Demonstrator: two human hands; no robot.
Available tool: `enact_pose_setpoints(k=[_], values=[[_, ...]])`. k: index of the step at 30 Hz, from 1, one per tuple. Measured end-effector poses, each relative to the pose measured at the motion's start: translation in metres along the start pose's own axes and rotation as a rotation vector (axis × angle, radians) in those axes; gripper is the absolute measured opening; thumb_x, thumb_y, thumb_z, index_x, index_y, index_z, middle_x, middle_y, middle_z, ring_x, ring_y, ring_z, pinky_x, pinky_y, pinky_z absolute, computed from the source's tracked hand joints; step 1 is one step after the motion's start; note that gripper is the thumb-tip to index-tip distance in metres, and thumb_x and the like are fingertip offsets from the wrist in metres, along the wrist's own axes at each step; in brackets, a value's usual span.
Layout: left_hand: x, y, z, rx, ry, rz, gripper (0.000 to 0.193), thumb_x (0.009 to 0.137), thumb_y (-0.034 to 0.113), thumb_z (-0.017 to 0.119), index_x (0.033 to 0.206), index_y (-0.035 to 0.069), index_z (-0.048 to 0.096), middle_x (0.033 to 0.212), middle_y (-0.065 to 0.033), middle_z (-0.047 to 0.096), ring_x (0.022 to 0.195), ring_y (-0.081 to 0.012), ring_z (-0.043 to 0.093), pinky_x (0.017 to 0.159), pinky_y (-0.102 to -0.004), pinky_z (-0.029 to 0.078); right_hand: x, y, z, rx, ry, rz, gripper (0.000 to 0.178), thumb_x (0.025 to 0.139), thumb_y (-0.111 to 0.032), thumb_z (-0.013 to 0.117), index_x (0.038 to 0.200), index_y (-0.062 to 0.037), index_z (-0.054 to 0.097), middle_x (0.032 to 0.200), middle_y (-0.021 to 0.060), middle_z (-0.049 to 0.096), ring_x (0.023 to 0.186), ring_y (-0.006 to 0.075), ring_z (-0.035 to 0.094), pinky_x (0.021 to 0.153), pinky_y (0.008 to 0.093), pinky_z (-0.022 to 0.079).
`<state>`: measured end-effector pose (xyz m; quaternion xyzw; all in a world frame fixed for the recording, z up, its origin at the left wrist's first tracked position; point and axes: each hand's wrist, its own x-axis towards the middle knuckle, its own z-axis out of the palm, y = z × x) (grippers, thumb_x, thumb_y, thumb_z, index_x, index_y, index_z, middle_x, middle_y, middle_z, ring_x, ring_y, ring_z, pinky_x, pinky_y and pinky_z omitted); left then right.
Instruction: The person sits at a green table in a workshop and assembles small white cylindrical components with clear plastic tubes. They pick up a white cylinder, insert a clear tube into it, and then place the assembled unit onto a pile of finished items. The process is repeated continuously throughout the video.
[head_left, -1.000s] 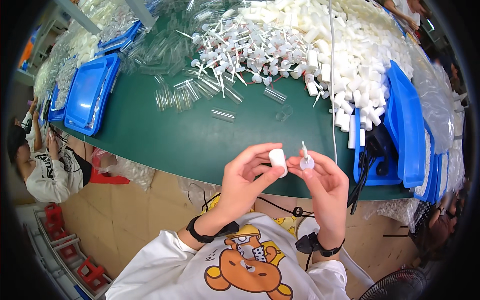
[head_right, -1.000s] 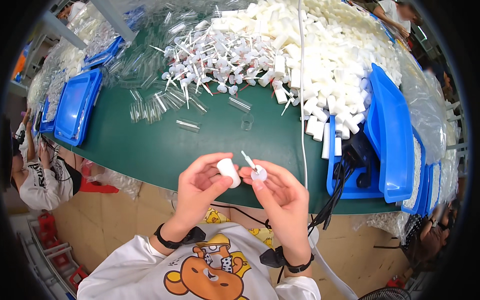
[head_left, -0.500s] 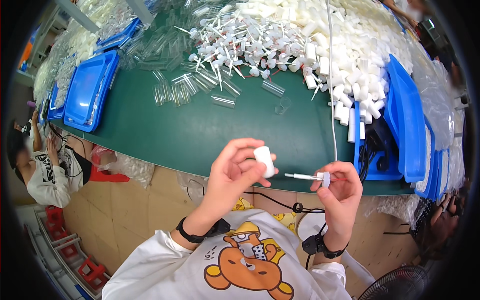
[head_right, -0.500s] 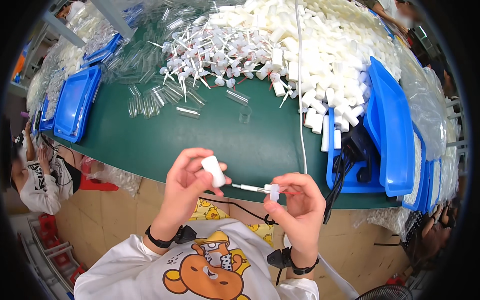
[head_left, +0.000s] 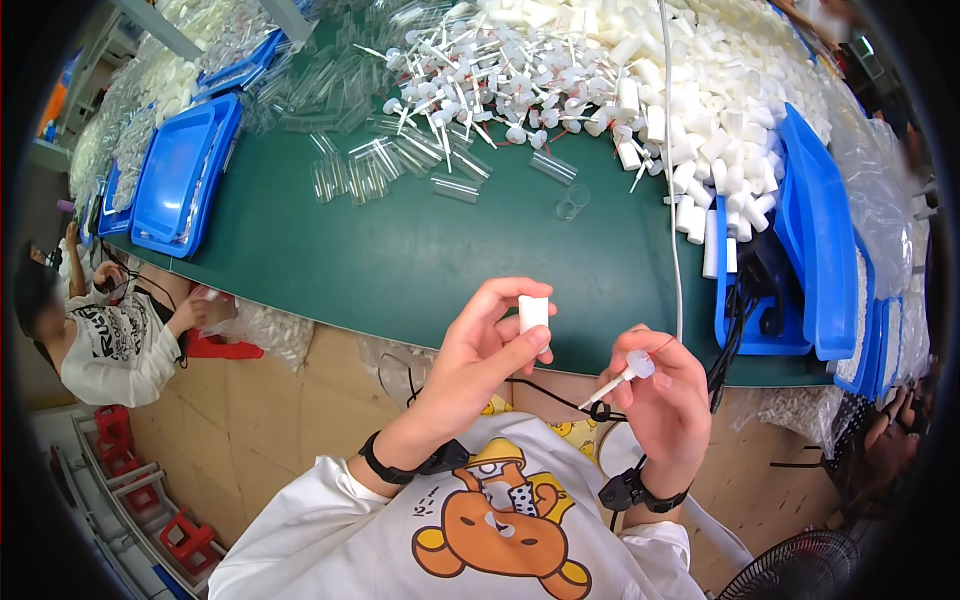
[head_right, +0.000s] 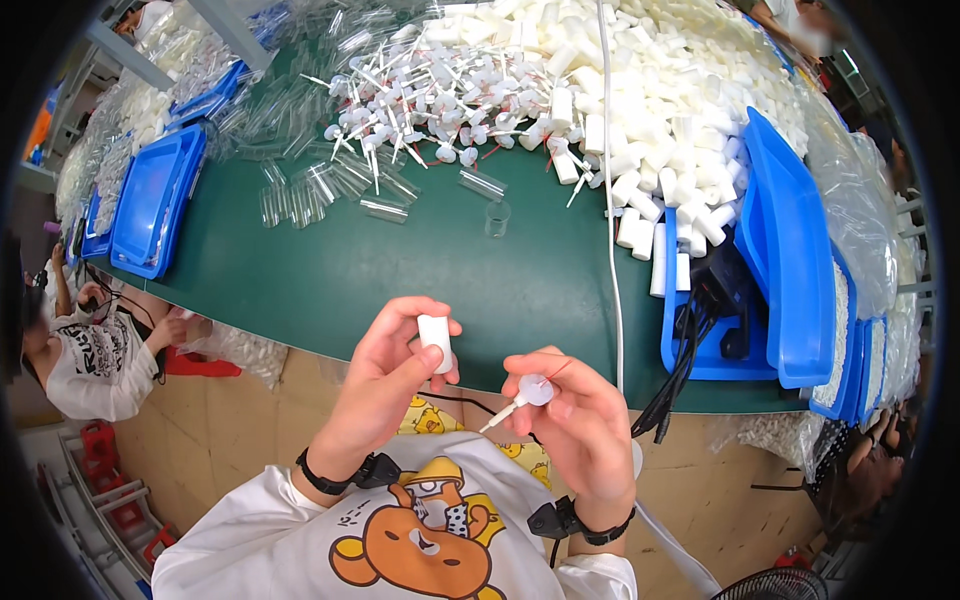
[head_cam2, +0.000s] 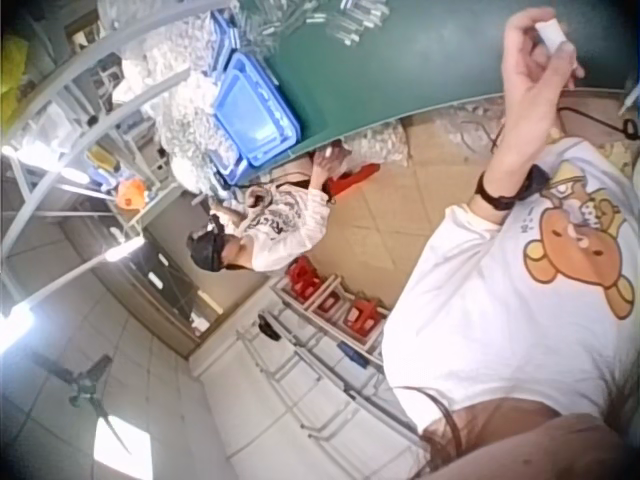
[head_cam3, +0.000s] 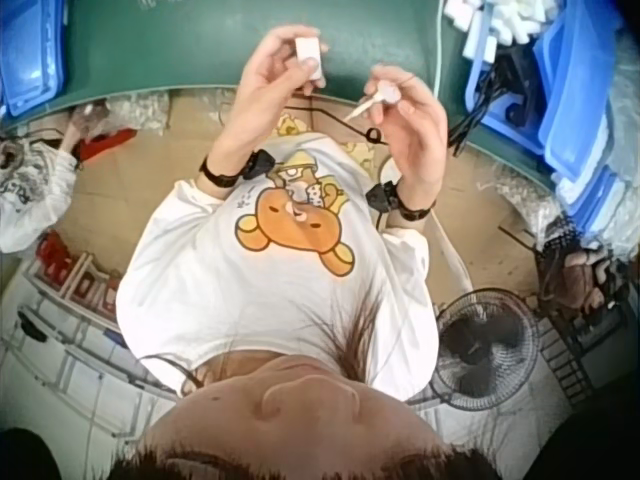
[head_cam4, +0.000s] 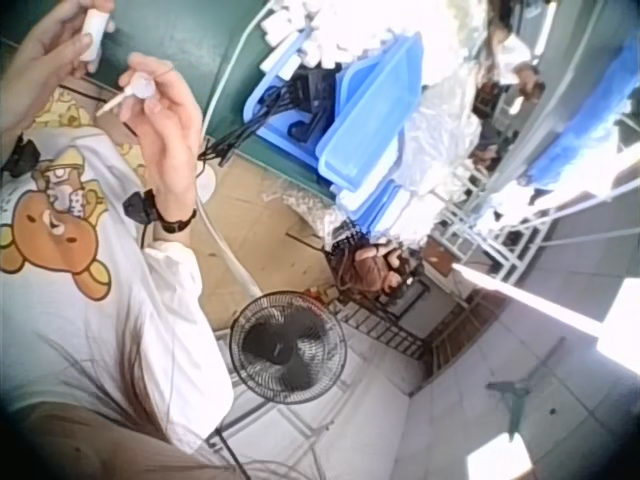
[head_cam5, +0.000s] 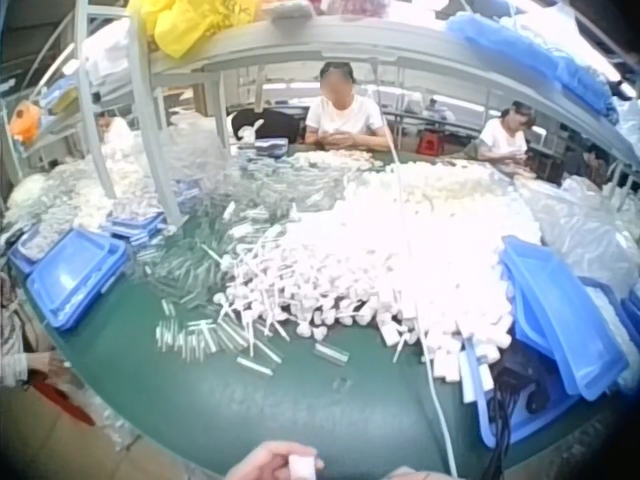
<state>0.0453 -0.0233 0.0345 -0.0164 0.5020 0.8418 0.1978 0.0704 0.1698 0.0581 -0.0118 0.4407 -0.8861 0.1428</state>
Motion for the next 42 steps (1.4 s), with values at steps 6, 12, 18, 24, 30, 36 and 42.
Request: enact_pose_setpoints(k=[6, 12, 18, 24, 30, 36, 42], values=[[0.000, 0.003, -0.004, -0.105, -0.119, -0.115, 0.031, 0.091, 0.011, 0.052, 0.121, 0.005, 0.046, 0.110, -0.0090, 0.052, 0.082, -0.0121, 0.057, 0.066, -0.0228, 0.044, -0.002, 0.006, -0.001, -0.177, 0.058, 0.029, 0.033, 0.091, -0.014, 0.048, 0.116, 0.0084, 0.050, 0.093, 0.0114, 0.055, 0.079, 0.0160, 0.053, 0.076, 0.0300, 0.045], [0.000, 0.009, 0.001, -0.162, -0.159, -0.194, 0.037, 0.092, 0.011, 0.049, 0.127, 0.001, 0.042, 0.113, -0.0137, 0.055, 0.093, -0.0188, 0.060, 0.079, -0.0268, 0.048, 0.008, 0.013, 0.005, -0.359, 0.115, -0.116, 0.027, 0.093, -0.013, 0.047, 0.112, 0.0050, 0.055, 0.095, 0.0115, 0.059, 0.095, 0.0199, 0.057, 0.084, 0.0311, 0.043], [-0.002, 0.006, 0.003, -0.038, -0.174, -0.148, 0.037, 0.089, 0.002, 0.051, 0.125, -0.003, 0.043, 0.111, -0.0124, 0.057, 0.096, -0.0177, 0.060, 0.081, -0.0263, 0.049, 0.018, 0.022, 0.011, -0.560, 0.086, -0.327, 0.024, 0.090, -0.015, 0.052, 0.103, 0.0030, 0.061, 0.103, 0.0119, 0.057, 0.101, 0.0203, 0.049, 0.086, 0.0306, 0.042], [-0.002, 0.007, 0.004, -0.002, -0.130, -0.143, 0.036, 0.089, 0.001, 0.052, 0.124, -0.004, 0.046, 0.108, -0.0102, 0.058, 0.097, -0.0155, 0.059, 0.077, -0.0252, 0.051, 0.021, 0.024, 0.006, -0.777, 0.028, -0.301, 0.023, 0.084, -0.010, 0.057, 0.103, 0.0006, 0.063, 0.103, 0.0093, 0.060, 0.097, 0.0220, 0.048, 0.085, 0.0319, 0.040], [0.001, 0.007, 0.005, -0.029, -0.074, -0.208, 0.036, 0.090, 0.005, 0.052, 0.125, -0.004, 0.045, 0.110, -0.0110, 0.058, 0.094, -0.0169, 0.061, 0.081, -0.0269, 0.052, 0.020, 0.025, 0.004, -0.821, 0.077, -0.282, 0.022, 0.081, -0.008, 0.058, 0.101, -0.0006, 0.065, 0.102, 0.0087, 0.062, 0.095, 0.0218, 0.047, 0.084, 0.0324, 0.039], [0.001, 0.008, 0.007, 0.029, -0.146, -0.285, 0.036, 0.091, 0.007, 0.050, 0.125, -0.005, 0.043, 0.110, -0.0128, 0.057, 0.095, -0.0179, 0.061, 0.083, -0.0281, 0.052, 0.018, 0.024, -0.001, -0.751, 0.086, -0.212, 0.021, 0.080, -0.007, 0.060, 0.099, -0.0018, 0.066, 0.094, 0.0061, 0.058, 0.088, 0.0186, 0.044, 0.079, 0.0286, 0.037], [-0.001, 0.007, 0.014, -0.025, -0.116, -0.260, 0.033, 0.089, 0.001, 0.049, 0.122, -0.006, 0.048, 0.102, -0.0100, 0.061, 0.091, -0.0148, 0.061, 0.076, -0.0261, 0.051, 0.018, 0.023, -0.001, -0.666, 0.078, -0.095, 0.023, 0.077, -0.007, 0.063, 0.099, -0.0039, 0.068, 0.087, 0.0035, 0.053, 0.083, 0.0165, 0.041, 0.076, 0.0271, 0.035]])
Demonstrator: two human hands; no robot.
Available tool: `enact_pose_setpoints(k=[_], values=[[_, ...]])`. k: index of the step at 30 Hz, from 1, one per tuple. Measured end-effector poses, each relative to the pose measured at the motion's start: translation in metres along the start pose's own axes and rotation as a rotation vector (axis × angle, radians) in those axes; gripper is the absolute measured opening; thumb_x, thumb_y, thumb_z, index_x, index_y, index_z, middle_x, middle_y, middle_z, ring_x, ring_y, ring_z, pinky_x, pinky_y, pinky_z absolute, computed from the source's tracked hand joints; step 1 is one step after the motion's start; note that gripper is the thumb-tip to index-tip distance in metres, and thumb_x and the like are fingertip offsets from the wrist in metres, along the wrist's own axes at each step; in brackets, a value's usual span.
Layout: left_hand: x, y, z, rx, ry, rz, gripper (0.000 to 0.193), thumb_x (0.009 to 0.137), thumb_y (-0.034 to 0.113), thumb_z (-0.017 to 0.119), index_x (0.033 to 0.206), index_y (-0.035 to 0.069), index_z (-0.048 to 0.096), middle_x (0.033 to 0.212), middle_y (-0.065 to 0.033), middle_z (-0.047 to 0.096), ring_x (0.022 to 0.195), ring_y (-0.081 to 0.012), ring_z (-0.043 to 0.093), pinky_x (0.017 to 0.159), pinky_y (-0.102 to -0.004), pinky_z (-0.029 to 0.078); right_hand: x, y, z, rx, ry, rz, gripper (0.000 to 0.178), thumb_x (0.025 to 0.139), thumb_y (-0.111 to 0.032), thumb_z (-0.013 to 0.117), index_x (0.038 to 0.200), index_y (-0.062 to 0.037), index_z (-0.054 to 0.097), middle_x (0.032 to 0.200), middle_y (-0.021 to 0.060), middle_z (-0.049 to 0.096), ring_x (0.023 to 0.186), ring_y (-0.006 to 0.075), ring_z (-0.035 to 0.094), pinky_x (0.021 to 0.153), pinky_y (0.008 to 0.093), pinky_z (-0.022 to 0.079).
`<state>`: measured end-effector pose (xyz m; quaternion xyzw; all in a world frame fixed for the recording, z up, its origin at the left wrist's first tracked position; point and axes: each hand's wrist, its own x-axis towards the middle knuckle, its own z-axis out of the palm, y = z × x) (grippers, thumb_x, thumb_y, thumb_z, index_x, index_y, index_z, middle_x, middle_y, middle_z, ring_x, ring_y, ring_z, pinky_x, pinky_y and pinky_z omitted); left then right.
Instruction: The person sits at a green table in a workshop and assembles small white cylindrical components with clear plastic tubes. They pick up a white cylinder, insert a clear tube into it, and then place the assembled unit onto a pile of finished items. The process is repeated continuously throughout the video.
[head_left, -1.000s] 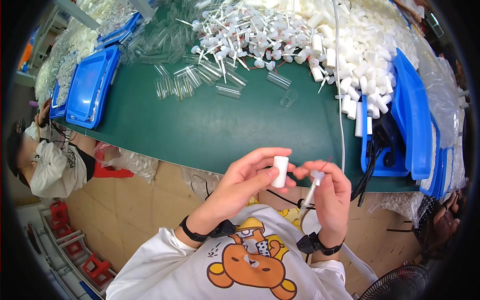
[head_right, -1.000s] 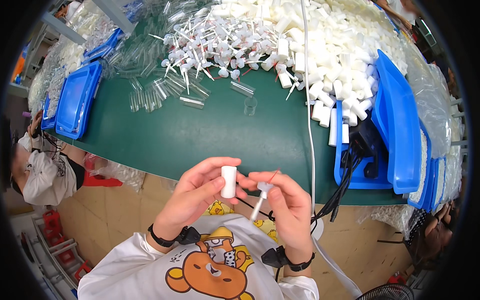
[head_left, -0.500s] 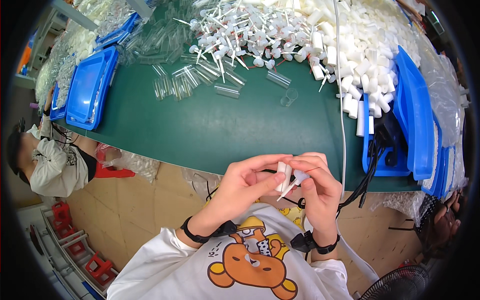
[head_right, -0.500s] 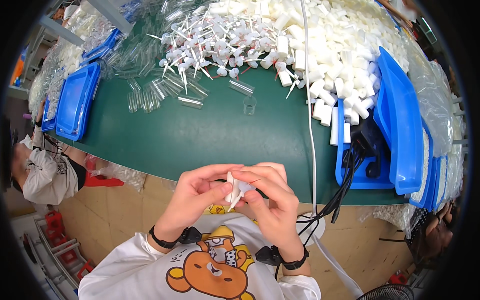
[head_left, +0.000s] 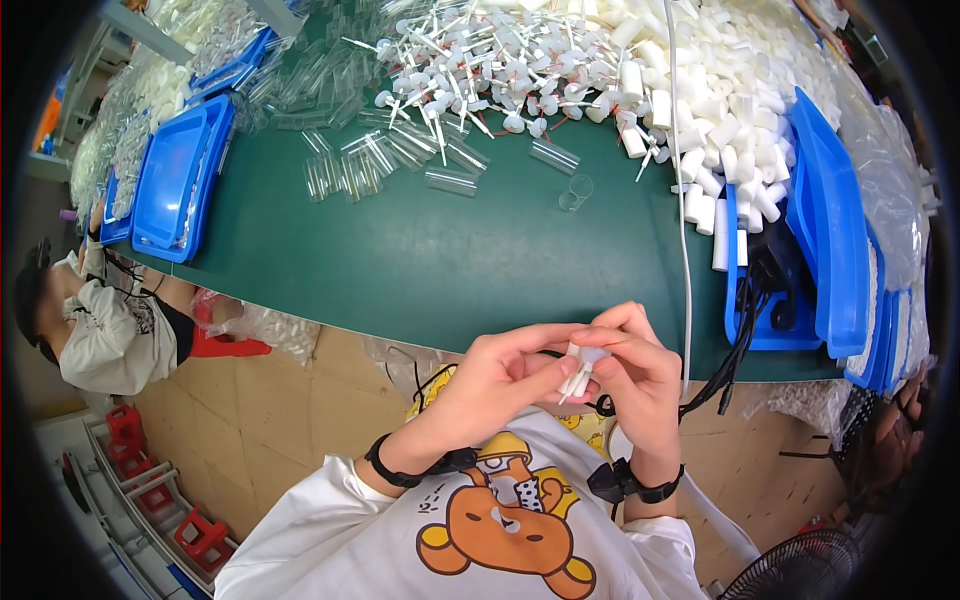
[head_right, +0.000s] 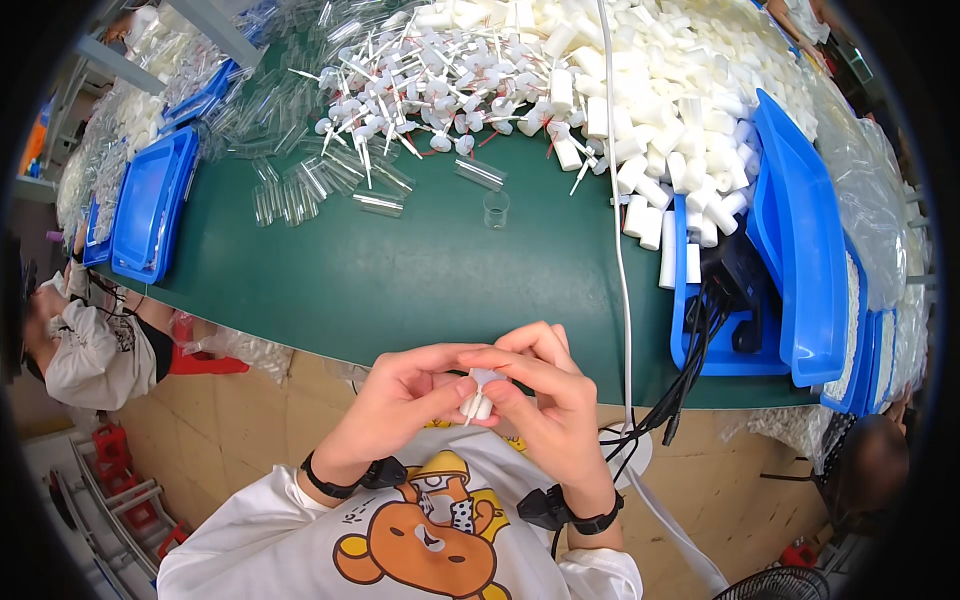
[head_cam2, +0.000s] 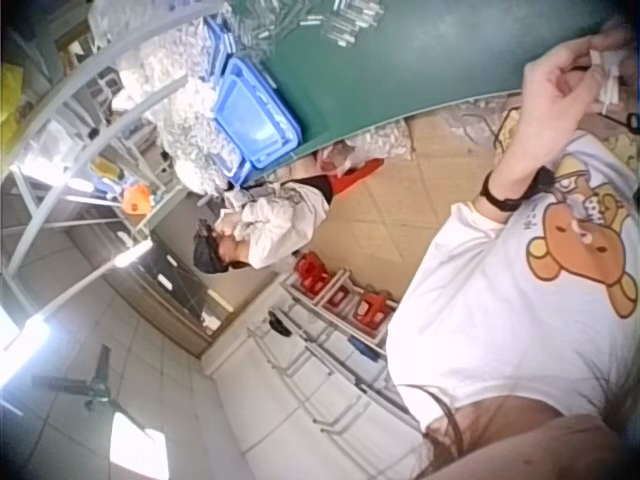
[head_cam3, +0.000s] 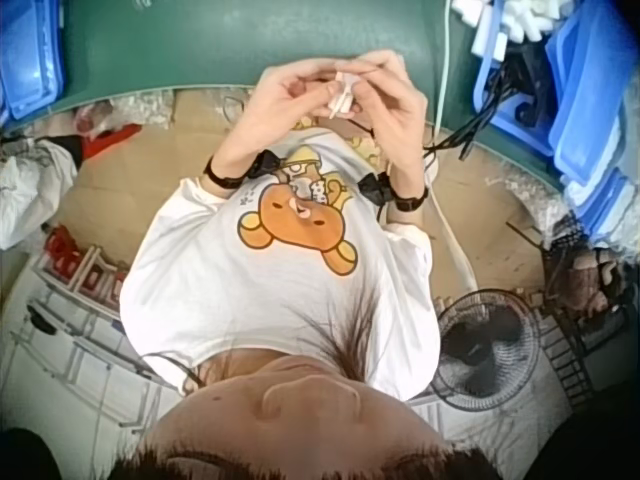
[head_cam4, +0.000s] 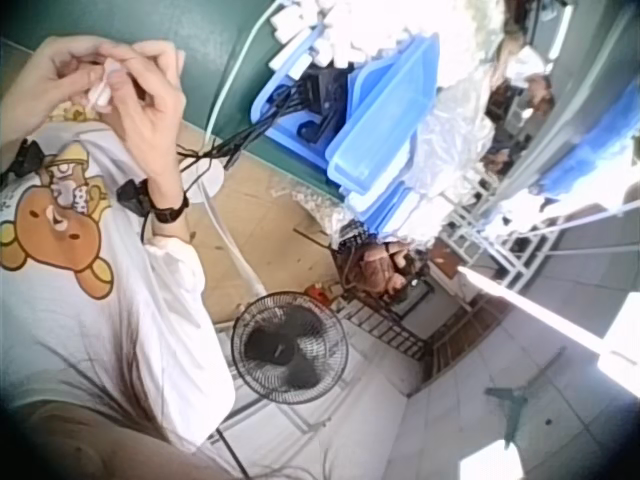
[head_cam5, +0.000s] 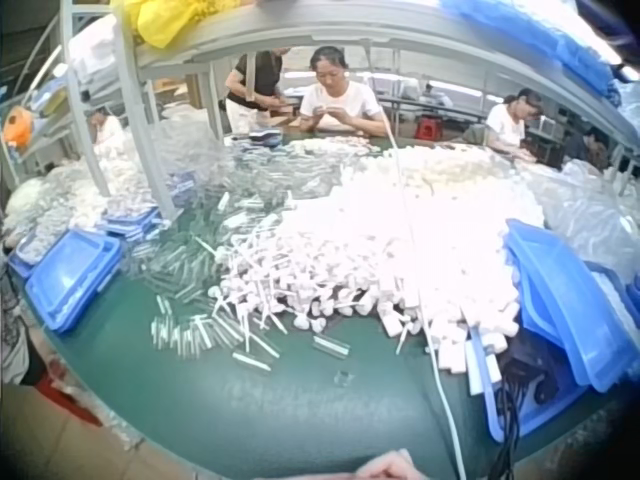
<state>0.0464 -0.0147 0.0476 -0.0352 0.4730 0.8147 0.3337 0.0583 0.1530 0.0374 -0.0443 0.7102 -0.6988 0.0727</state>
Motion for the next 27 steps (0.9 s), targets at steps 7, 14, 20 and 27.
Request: enact_pose_setpoints(k=[7, 14, 20, 27], values=[[-0.002, -0.007, 0.001, 0.090, 0.027, 0.061, 0.036, 0.089, -0.002, 0.048, 0.124, -0.006, 0.045, 0.099, -0.0102, 0.062, 0.090, -0.0147, 0.061, 0.078, -0.0256, 0.050, -0.001, -0.001, -0.002, -0.132, 0.031, 0.007, 0.023, 0.075, -0.005, 0.064, 0.098, -0.0046, 0.069, 0.086, 0.0020, 0.049, 0.080, 0.0136, 0.042, 0.073, 0.0255, 0.036], [-0.005, -0.005, -0.002, 0.267, -0.045, 0.118, 0.037, 0.088, 0.002, 0.052, 0.124, -0.004, 0.046, 0.099, -0.0099, 0.063, 0.088, -0.0141, 0.062, 0.075, -0.0258, 0.051, -0.001, -0.002, 0.000, -0.058, 0.030, -0.140, 0.023, 0.075, 0.002, 0.063, 0.097, -0.0026, 0.068, 0.088, 0.0036, 0.045, 0.068, 0.0086, 0.046, 0.059, 0.0210, 0.039], [-0.003, -0.013, -0.004, 0.277, -0.055, 0.161, 0.038, 0.088, 0.001, 0.053, 0.124, -0.004, 0.045, 0.105, -0.0128, 0.060, 0.090, -0.0145, 0.061, 0.075, -0.0251, 0.051, 0.000, -0.002, 0.003, -0.134, 0.081, -0.219, 0.024, 0.075, 0.006, 0.061, 0.096, -0.0015, 0.068, 0.085, 0.0046, 0.046, 0.067, 0.0091, 0.048, 0.055, 0.0202, 0.039], [-0.002, -0.001, 0.002, 0.155, -0.009, 0.106, 0.049, 0.085, -0.005, 0.053, 0.131, -0.001, 0.033, 0.107, -0.0158, 0.058, 0.093, -0.0175, 0.061, 0.076, -0.0266, 0.051, 0.003, 0.005, 0.000, 0.082, 0.068, -0.040, 0.020, 0.078, 0.007, 0.057, 0.096, 0.0024, 0.062, 0.087, 0.0051, 0.049, 0.079, 0.0107, 0.049, 0.060, 0.0206, 0.041]])
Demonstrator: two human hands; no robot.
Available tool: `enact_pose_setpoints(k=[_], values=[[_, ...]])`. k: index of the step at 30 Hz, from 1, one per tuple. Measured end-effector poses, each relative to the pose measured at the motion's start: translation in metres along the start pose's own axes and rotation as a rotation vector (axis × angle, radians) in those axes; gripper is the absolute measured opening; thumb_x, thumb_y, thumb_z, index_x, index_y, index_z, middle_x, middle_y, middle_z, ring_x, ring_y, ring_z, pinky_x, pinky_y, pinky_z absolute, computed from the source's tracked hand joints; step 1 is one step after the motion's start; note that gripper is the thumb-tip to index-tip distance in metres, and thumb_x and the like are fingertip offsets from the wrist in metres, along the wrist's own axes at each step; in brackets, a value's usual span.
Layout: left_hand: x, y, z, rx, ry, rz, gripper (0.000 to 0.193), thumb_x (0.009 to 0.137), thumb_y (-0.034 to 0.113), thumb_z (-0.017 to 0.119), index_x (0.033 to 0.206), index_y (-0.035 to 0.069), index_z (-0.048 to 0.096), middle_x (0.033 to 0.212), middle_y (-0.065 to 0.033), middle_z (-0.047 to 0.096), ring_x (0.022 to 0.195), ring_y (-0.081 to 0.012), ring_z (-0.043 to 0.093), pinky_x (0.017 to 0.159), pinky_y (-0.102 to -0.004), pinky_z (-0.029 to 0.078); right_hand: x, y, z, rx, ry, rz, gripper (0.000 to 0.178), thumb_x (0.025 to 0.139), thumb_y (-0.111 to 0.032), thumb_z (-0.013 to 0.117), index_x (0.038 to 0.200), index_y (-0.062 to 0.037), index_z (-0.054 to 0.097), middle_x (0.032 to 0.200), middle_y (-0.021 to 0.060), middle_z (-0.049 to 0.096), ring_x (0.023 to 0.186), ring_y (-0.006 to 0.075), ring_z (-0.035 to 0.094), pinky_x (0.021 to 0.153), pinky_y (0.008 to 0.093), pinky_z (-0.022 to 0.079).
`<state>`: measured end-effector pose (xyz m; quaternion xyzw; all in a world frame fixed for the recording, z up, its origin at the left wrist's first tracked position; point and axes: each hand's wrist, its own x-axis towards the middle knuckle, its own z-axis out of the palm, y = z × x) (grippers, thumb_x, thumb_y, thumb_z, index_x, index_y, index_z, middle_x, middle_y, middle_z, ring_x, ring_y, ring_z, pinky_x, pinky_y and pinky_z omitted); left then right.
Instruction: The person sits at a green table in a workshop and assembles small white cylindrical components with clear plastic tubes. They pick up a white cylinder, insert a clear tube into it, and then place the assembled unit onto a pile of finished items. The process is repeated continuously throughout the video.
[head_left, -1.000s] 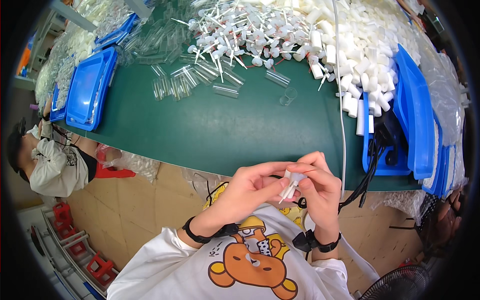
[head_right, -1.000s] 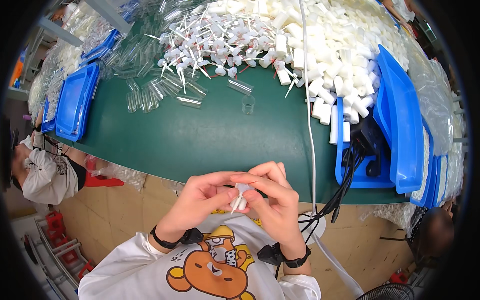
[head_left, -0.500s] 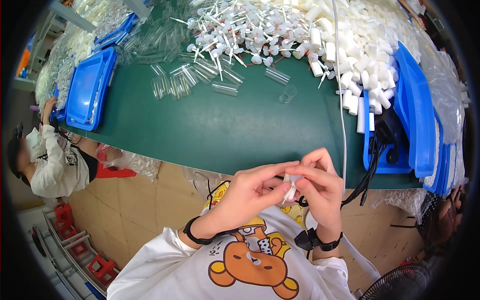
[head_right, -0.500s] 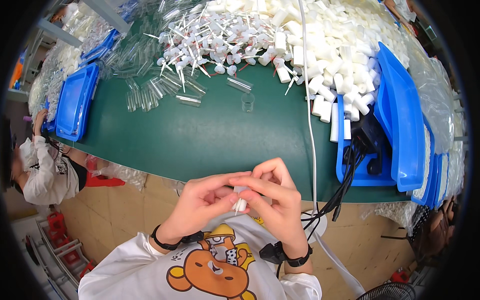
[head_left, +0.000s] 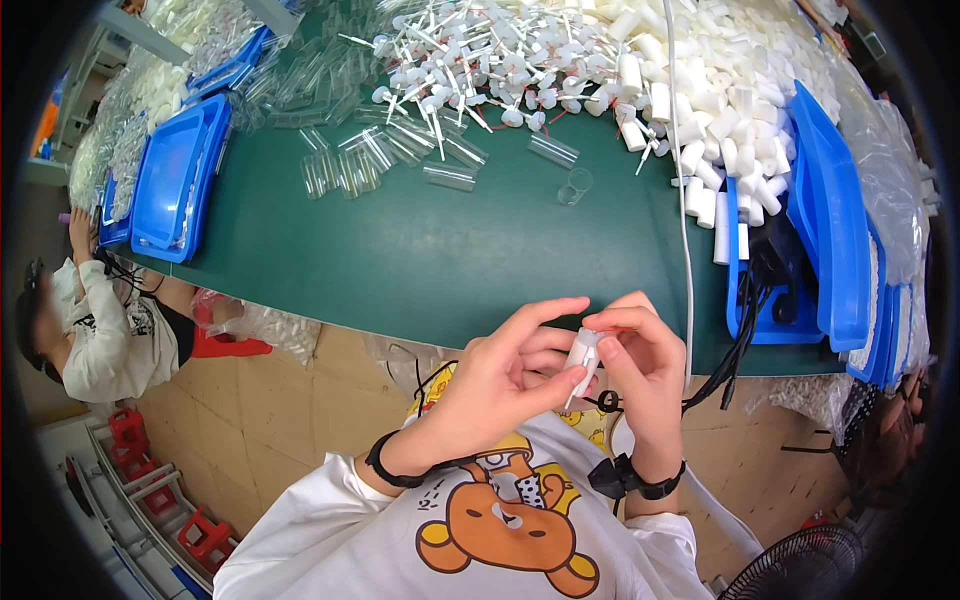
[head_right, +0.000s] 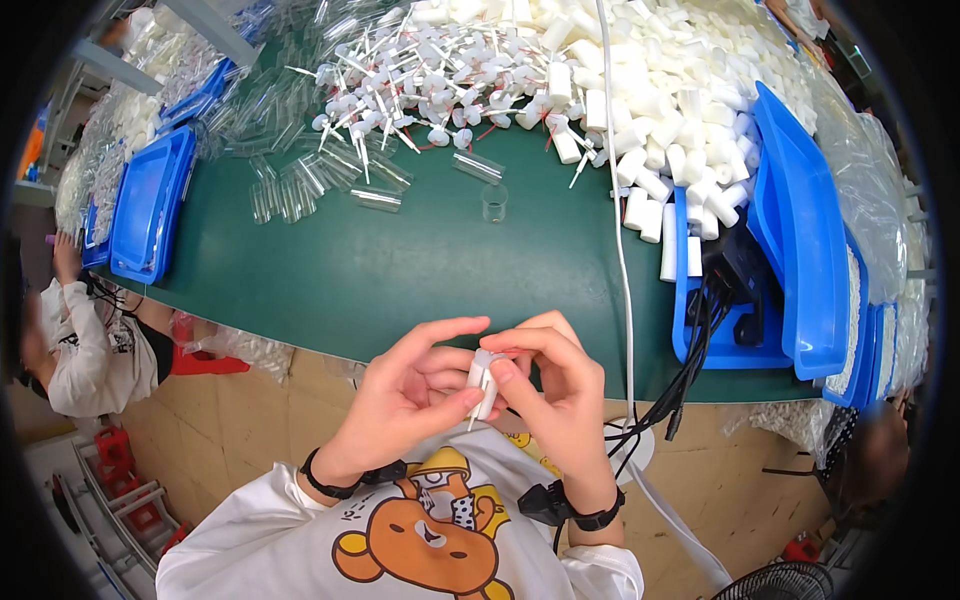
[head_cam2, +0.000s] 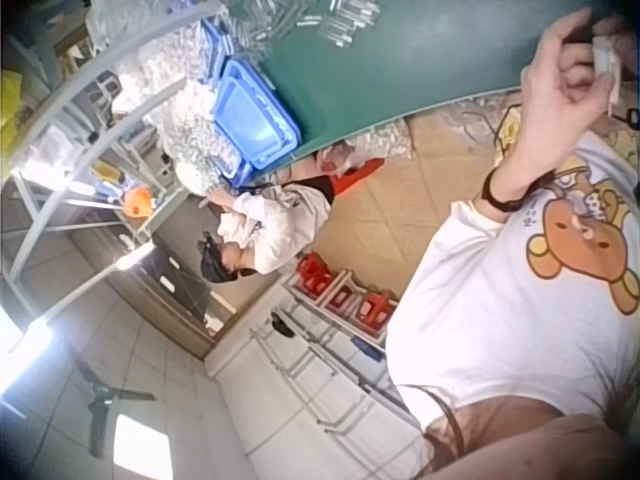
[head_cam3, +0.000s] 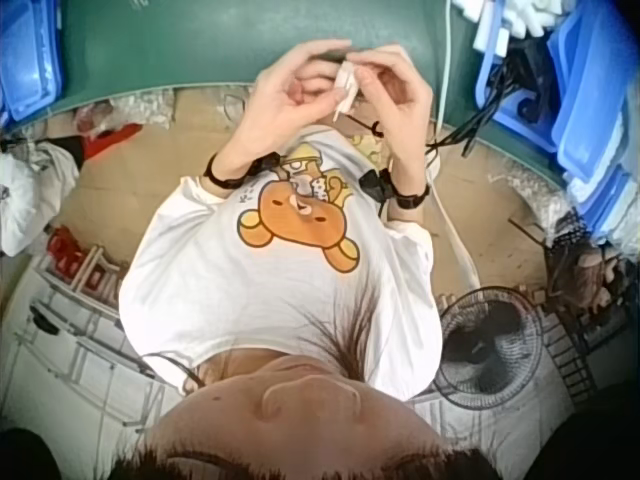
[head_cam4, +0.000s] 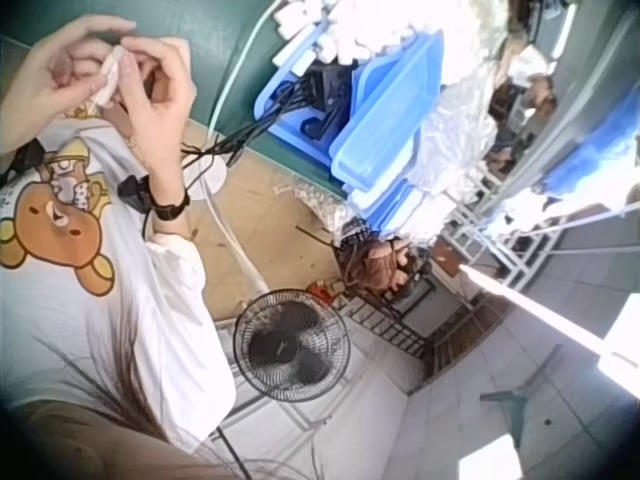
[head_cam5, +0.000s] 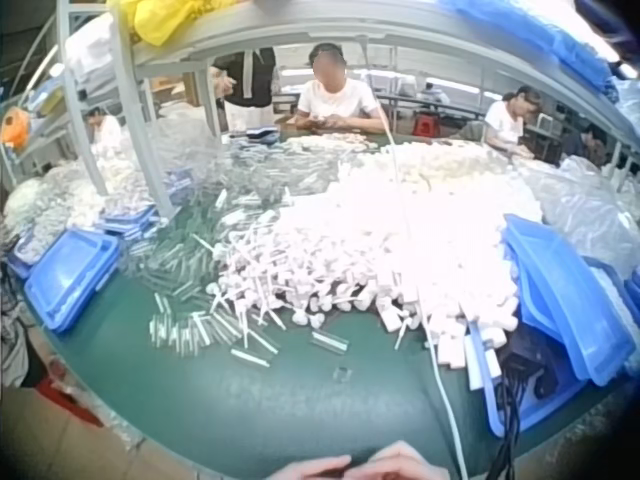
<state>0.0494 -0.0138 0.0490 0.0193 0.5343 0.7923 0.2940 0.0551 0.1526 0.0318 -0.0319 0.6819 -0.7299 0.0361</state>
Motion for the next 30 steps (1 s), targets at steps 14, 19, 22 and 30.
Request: enact_pose_setpoints(k=[14, 19, 22, 30], values=[[-0.002, 0.001, 0.002, 0.128, 0.029, -0.122, 0.036, 0.085, -0.004, 0.052, 0.119, -0.005, 0.039, 0.096, -0.0158, 0.061, 0.086, -0.0172, 0.063, 0.074, -0.0274, 0.052, 0.000, 0.007, -0.003, 0.181, -0.043, 0.217, 0.019, 0.078, 0.005, 0.061, 0.094, 0.0002, 0.054, 0.086, 0.0017, 0.052, 0.078, 0.0080, 0.048, 0.072, 0.0225, 0.039], [-0.002, -0.007, -0.003, 0.300, 0.031, 0.051, 0.034, 0.081, 0.003, 0.061, 0.110, -0.006, 0.045, 0.097, -0.0156, 0.063, 0.082, -0.0174, 0.066, 0.071, -0.0257, 0.053, 0.000, -0.001, -0.007, 0.268, -0.003, 0.262, 0.018, 0.080, 0.002, 0.059, 0.098, 0.0023, 0.058, 0.088, 0.0037, 0.053, 0.078, 0.0088, 0.048, 0.072, 0.0232, 0.040], [-0.002, -0.006, -0.005, 0.190, -0.013, 0.075, 0.032, 0.080, 0.000, 0.062, 0.108, -0.006, 0.049, 0.100, -0.0153, 0.061, 0.089, -0.0166, 0.064, 0.075, -0.0258, 0.052, -0.001, 0.007, -0.011, 0.238, -0.048, 0.131, 0.017, 0.081, 0.002, 0.056, 0.098, 0.0038, 0.059, 0.091, 0.0073, 0.054, 0.080, 0.0108, 0.049, 0.072, 0.0236, 0.040], [-0.005, 0.004, -0.008, -0.090, -0.131, -0.043, 0.039, 0.077, -0.008, 0.061, 0.114, -0.010, 0.048, 0.105, -0.0179, 0.059, 0.097, -0.0216, 0.061, 0.080, -0.0299, 0.053, -0.005, 0.014, -0.014, 0.371, -0.078, -0.004, 0.018, 0.082, -0.003, 0.057, 0.097, 0.0052, 0.060, 0.094, 0.0106, 0.054, 0.082, 0.0138, 0.048, 0.071, 0.0264, 0.040]])
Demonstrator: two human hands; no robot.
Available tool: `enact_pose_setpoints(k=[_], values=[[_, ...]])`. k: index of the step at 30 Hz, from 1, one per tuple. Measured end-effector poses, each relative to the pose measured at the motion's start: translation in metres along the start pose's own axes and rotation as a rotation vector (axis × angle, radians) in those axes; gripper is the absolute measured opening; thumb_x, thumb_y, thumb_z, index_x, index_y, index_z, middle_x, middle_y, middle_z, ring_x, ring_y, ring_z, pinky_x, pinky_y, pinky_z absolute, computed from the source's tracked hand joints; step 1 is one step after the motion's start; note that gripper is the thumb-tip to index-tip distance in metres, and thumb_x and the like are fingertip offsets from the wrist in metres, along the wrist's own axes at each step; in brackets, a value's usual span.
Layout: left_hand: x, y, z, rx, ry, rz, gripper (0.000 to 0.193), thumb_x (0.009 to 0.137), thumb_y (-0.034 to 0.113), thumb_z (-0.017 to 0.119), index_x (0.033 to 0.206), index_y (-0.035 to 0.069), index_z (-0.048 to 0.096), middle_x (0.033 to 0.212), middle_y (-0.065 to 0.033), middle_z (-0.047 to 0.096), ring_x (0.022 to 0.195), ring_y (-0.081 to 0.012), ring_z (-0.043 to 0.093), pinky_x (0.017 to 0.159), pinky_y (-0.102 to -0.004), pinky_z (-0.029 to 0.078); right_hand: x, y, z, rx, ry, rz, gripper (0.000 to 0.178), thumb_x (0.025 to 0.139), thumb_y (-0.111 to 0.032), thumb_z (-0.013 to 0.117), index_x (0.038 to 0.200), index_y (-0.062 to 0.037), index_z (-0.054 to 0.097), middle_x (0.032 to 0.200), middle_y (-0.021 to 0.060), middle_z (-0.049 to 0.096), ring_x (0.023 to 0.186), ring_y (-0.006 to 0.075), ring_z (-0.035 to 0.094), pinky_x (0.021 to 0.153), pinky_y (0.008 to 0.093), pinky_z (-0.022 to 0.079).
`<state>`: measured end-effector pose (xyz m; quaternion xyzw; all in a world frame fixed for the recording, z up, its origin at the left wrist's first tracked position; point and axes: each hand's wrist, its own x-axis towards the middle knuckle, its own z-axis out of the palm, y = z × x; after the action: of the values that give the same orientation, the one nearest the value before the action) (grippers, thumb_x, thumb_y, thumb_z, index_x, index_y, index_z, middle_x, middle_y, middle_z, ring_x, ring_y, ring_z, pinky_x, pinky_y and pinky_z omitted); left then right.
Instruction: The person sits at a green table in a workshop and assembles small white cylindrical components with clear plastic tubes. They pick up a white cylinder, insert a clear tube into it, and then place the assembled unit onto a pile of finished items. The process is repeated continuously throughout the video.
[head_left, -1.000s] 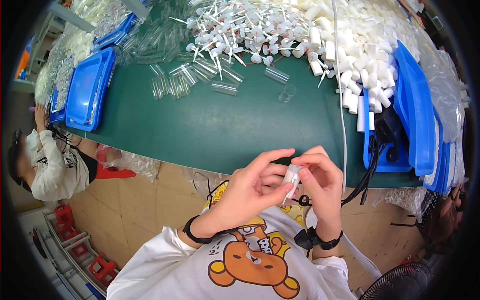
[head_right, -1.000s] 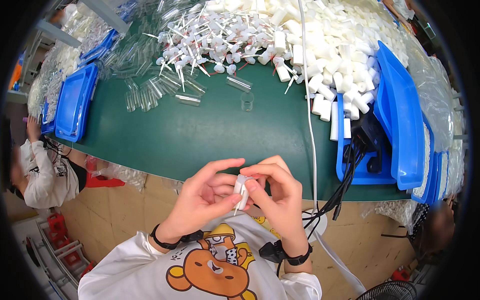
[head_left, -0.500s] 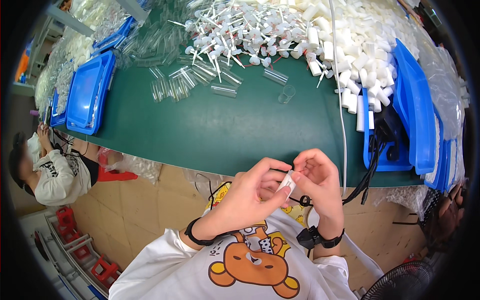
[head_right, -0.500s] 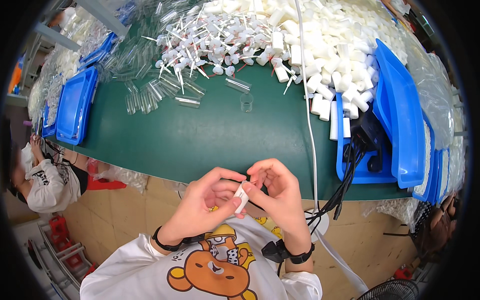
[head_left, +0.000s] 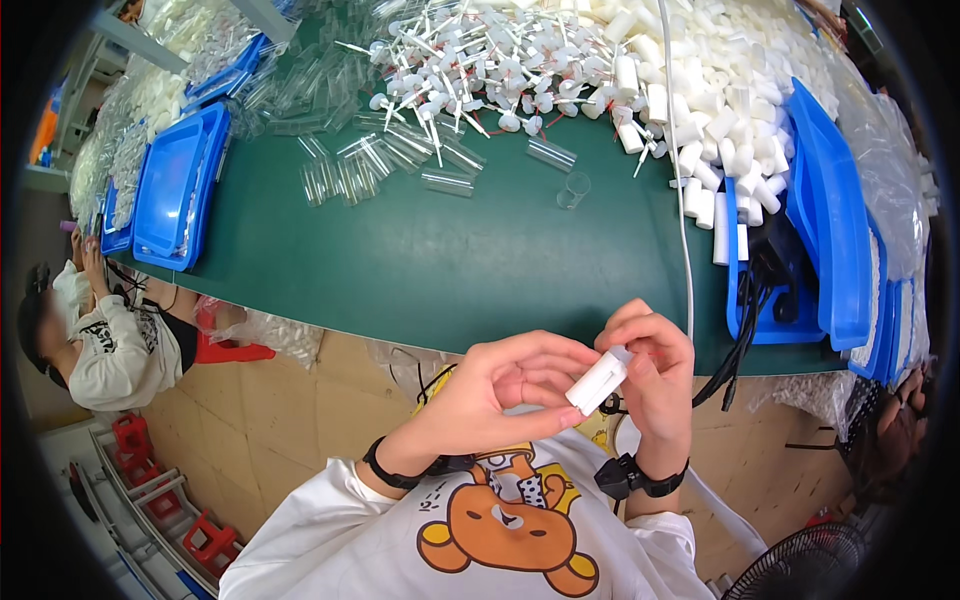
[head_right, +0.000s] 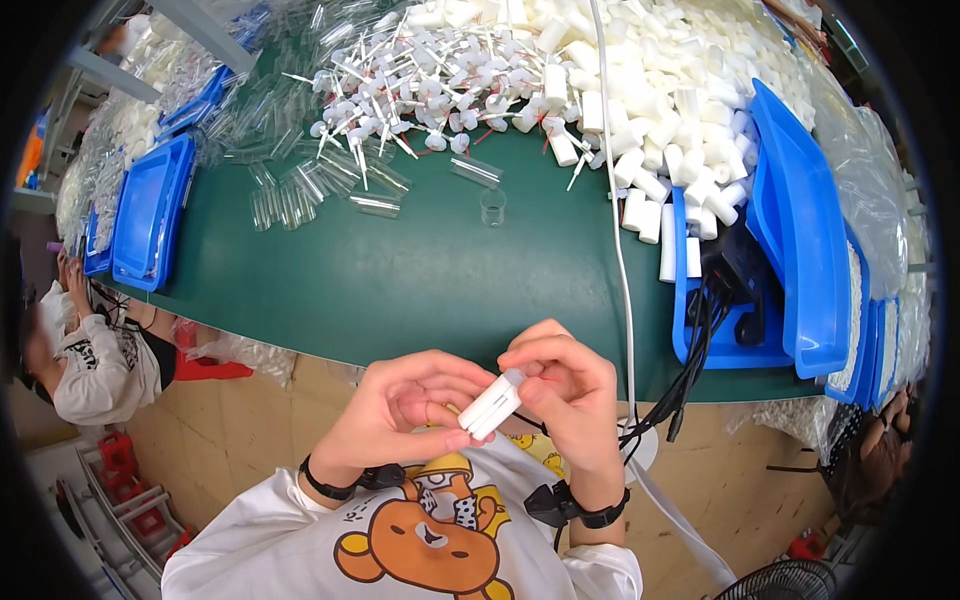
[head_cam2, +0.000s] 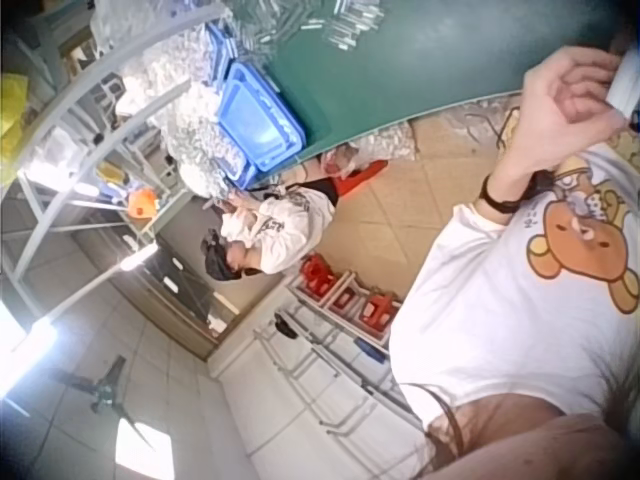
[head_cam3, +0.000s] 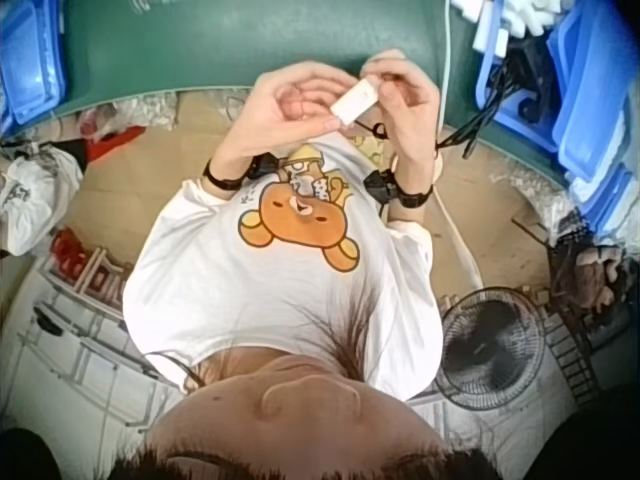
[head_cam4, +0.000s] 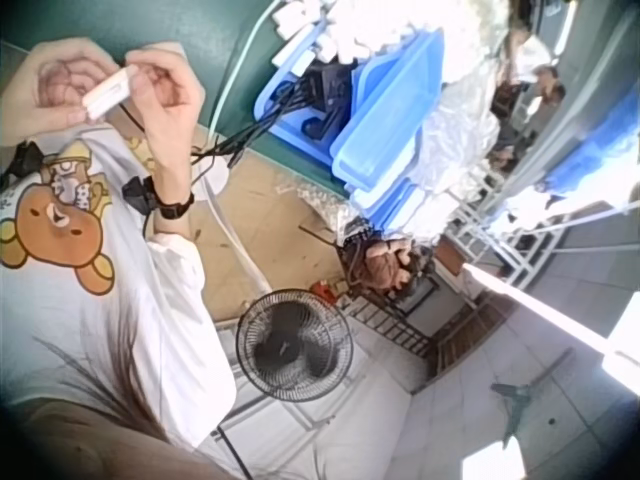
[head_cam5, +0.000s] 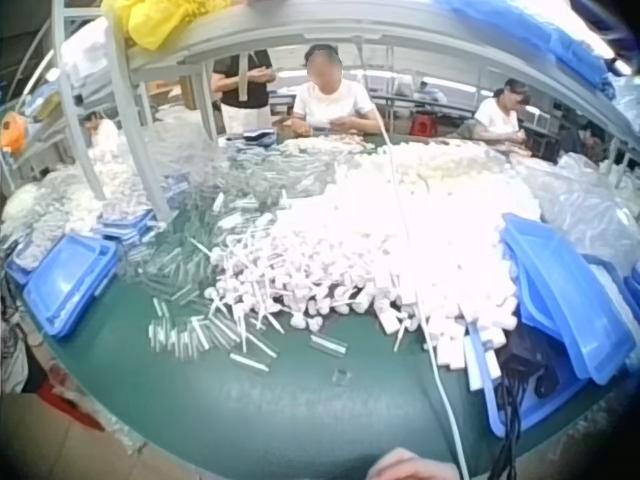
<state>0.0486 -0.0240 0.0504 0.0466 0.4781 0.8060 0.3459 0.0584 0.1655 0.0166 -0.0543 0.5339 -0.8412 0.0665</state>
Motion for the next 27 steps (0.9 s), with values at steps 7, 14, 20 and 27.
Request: enact_pose_setpoints(k=[7, 14, 20, 27], values=[[0.004, 0.005, -0.003, -0.049, 0.013, -0.030, 0.041, 0.076, -0.011, 0.059, 0.115, -0.013, 0.047, 0.107, -0.0230, 0.058, 0.095, -0.0271, 0.061, 0.084, -0.0360, 0.054, 0.000, 0.007, -0.003, -0.051, -0.013, -0.012, 0.021, 0.084, -0.008, 0.055, 0.100, 0.0043, 0.060, 0.095, 0.0102, 0.054, 0.085, 0.0156, 0.049, 0.074, 0.0279, 0.039], [0.005, 0.002, -0.006, -0.123, 0.007, 0.001, 0.040, 0.077, -0.011, 0.056, 0.116, -0.012, 0.047, 0.108, -0.0221, 0.058, 0.095, -0.0248, 0.061, 0.083, -0.0358, 0.053, 0.004, -0.008, 0.003, -0.076, -0.063, -0.008, 0.028, 0.076, -0.001, 0.062, 0.104, 0.0051, 0.058, 0.104, 0.0120, 0.054, 0.094, 0.0177, 0.049, 0.081, 0.0302, 0.038], [0.007, -0.008, -0.008, 0.070, 0.041, 0.170, 0.037, 0.080, -0.008, 0.055, 0.116, -0.008, 0.046, 0.113, -0.0166, 0.055, 0.099, -0.0201, 0.059, 0.088, -0.0319, 0.049, 0.000, -0.006, 0.002, -0.166, -0.018, -0.016, 0.033, 0.071, 0.007, 0.064, 0.103, 0.0034, 0.056, 0.100, 0.0103, 0.052, 0.092, 0.0171, 0.049, 0.080, 0.0293, 0.038], [0.011, -0.014, -0.004, 0.160, 0.107, 0.316, 0.029, 0.077, -0.011, 0.059, 0.105, -0.007, 0.053, 0.105, -0.0157, 0.055, 0.100, -0.0215, 0.058, 0.084, -0.0313, 0.051, -0.001, -0.008, 0.005, -0.283, -0.011, -0.048, 0.028, 0.072, 0.006, 0.065, 0.096, -0.0004, 0.053, 0.094, 0.0087, 0.049, 0.088, 0.0158, 0.047, 0.078, 0.0287, 0.037]])
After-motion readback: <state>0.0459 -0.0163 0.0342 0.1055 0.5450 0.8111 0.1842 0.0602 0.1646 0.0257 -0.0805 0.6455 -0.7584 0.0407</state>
